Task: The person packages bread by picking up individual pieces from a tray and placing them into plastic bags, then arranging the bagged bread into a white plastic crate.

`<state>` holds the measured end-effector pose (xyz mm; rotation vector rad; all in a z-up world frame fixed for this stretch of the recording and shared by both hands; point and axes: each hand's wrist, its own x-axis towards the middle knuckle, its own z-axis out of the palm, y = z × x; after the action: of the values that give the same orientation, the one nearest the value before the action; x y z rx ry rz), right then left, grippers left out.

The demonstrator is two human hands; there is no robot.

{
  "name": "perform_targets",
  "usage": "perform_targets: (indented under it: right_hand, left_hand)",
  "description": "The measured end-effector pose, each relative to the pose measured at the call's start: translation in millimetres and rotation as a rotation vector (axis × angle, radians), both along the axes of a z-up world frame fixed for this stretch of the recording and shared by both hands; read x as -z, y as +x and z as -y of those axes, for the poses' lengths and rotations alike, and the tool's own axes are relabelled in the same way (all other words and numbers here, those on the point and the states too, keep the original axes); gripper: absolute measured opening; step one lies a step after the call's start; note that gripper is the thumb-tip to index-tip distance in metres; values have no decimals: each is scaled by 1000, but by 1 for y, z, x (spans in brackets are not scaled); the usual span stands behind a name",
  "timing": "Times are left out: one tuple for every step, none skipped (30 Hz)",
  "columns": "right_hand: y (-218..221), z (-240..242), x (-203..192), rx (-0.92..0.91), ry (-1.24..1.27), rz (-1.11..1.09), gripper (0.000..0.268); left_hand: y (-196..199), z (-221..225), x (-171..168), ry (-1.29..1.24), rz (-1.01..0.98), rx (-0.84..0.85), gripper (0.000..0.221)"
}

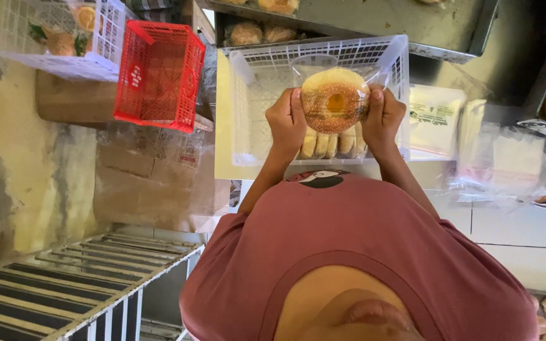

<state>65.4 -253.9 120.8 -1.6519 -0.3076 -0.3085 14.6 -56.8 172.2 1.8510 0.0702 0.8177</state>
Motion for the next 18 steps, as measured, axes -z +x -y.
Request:
perform_targets:
  right_hand:
    - [0,0,0,43,-36,40,36]
    - [1,0,1,41,-36,42,36]
    - [2,1,2,46,-29,51,37]
    - [3,2,3,51,-23,59,37]
    - [2,5,4,50,-23,57,37]
    - [2,8,5,6,37,23,37]
    - [5,8,5,-40,100,-5,37]
    - [9,11,7,-43,103,-2,37]
    - [15,14,9,-97,73,18,38]
    - [21,17,12,-151,43,39,38]
    - [20,16,8,-154,42,41,38]
    - [20,16,5,-177,-28,61,37]
    - [17,16,1,-202,-100,78,36]
    - [16,15,-3,-205,-102,76,36]
    - [14,14,-7,-228,-83,30,34]
    - [12,13,-10,-251,-63,-17,32]
    - [15,15,-10,-252,-64,-20,32]
    - [19,17,-9,-248,-76,-60,30]
  left_hand:
    - [2,1,3,-24,-13,-1,25]
    - [2,0,6,-23,-11,-4,25]
    - [3,0,10,-30,3,-14,24]
    - [4,0,14,-37,17,-24,24]
    - [4,2,16,-38,14,-24,24]
    - [3,3,17,-182,-30,46,27]
    - [5,2,18,-323,-69,115,30]
    - [1,0,5,-320,-65,113,30]
    - [-2,-2,-7,-335,-78,201,31]
    - [-4,-3,-19,-350,-91,290,36]
    - [0,-6,-6,-350,-88,288,36]
    - [4,-9,6,-253,-119,230,40]
    - [6,-11,19,-159,-153,171,44]
    - [7,-10,28,-161,-154,168,44]
    - [6,-11,38,-191,-99,149,44]
    - [6,-11,48,-220,-43,130,44]
    - [8,-12,55,-221,-46,129,44]
    - [9,-13,63,-260,-81,89,47]
